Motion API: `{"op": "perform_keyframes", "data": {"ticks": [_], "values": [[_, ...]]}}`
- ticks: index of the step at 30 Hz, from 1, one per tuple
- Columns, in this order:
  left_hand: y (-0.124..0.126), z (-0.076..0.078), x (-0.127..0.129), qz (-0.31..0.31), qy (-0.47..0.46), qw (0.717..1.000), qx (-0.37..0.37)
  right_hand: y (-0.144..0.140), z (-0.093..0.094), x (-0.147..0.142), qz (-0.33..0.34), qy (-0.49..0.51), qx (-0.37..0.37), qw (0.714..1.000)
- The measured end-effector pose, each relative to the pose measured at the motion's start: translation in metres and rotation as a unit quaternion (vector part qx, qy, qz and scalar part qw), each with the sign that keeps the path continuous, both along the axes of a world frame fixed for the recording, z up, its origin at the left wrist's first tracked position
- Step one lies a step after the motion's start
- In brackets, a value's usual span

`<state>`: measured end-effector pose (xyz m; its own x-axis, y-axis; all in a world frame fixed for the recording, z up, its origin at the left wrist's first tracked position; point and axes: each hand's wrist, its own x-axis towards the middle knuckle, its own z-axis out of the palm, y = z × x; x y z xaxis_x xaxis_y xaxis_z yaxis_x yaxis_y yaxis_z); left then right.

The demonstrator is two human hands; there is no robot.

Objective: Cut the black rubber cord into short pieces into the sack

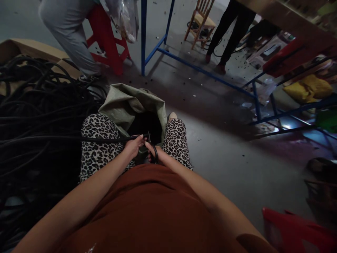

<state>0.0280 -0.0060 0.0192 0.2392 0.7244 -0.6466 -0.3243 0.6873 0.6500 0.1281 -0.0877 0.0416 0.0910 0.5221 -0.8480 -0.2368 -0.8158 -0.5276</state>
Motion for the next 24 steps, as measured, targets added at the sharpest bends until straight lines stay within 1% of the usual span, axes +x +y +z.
{"op": "perform_keyframes", "data": {"ticks": [3, 6, 9, 12, 15, 18, 24], "values": [[0.0, 0.004, 0.0, -0.004, 0.005, 1.0, -0.008, 0.0, 0.001, -0.001, 0.005, -0.023, 0.017, 1.0], [0.0, 0.008, -0.002, 0.001, 0.018, 1.0, -0.021, 0.001, 0.0, -0.001, -0.003, -0.027, 0.029, 0.999], [0.0, 0.01, -0.005, 0.014, 0.034, 0.999, -0.012, 0.001, -0.001, -0.001, -0.012, -0.024, 0.041, 0.999], [0.001, 0.011, -0.006, 0.023, 0.05, 0.998, 0.0, 0.002, 0.001, 0.0, -0.01, -0.021, 0.029, 0.999], [0.001, 0.011, -0.006, 0.028, 0.042, 0.999, 0.005, 0.003, 0.01, 0.0, -0.022, 0.01, 0.01, 1.0], [0.001, 0.009, -0.005, 0.024, 0.033, 0.999, 0.011, 0.003, 0.018, 0.001, -0.019, 0.034, -0.006, 0.999], [0.001, 0.005, -0.005, 0.024, 0.028, 0.999, 0.013, 0.003, 0.024, 0.001, -0.017, 0.026, -0.01, 0.999]]}}
